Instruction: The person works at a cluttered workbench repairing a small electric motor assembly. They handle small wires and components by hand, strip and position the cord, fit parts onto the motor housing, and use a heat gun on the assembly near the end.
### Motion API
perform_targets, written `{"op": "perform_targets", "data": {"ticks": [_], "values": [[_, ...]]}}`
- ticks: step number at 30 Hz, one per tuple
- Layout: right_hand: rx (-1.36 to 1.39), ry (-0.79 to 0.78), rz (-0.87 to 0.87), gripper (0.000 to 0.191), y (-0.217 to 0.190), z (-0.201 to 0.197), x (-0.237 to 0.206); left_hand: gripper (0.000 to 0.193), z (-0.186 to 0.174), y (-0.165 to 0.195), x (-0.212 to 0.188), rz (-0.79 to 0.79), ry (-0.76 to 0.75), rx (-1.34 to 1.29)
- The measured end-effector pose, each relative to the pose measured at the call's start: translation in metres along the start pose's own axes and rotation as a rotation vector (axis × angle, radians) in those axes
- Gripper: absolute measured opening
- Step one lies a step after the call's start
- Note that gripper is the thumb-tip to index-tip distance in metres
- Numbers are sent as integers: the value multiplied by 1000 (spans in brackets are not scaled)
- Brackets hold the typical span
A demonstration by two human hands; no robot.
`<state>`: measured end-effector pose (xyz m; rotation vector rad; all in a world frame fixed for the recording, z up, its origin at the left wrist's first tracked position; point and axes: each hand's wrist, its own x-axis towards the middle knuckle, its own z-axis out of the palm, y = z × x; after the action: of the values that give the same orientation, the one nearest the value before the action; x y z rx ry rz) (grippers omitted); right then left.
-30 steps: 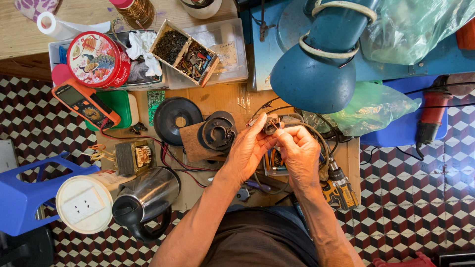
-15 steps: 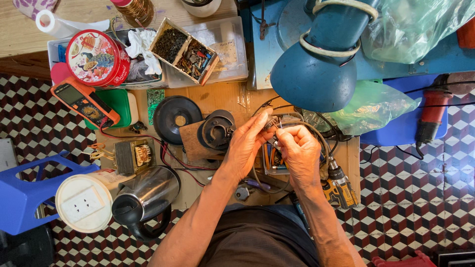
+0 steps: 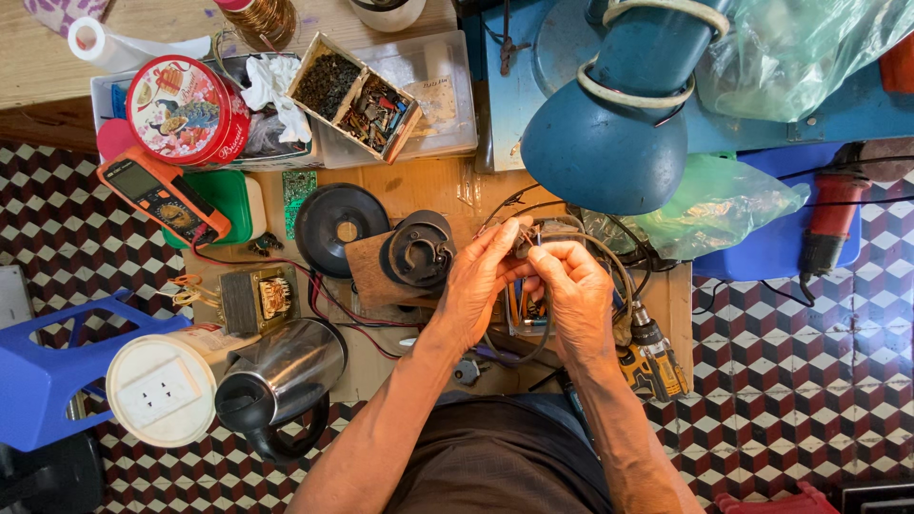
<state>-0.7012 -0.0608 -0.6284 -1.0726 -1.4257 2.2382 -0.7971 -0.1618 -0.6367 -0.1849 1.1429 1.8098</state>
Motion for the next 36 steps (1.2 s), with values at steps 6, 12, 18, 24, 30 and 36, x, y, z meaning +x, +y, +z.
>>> {"op": "perform_targets", "data": {"ticks": [6, 12, 18, 24, 30, 36], "values": [[19, 15, 5, 14, 4, -2, 2, 40, 0, -5, 1, 23, 8, 58], [29, 30, 14, 14, 5, -2, 3, 45, 0, -6, 3, 45, -17, 62], [40, 50, -2, 14, 6, -2, 6, 48, 3, 1, 0, 24, -30, 47], [19, 44, 7, 16, 1, -2, 7, 52, 6, 7, -1, 44, -91, 97], [28, 51, 19, 15, 0, 0, 8, 52, 2, 7, 0, 30, -57, 150], [22, 25, 9, 15, -1, 2, 5, 51, -6, 5, 5, 68, -57, 150]]}}
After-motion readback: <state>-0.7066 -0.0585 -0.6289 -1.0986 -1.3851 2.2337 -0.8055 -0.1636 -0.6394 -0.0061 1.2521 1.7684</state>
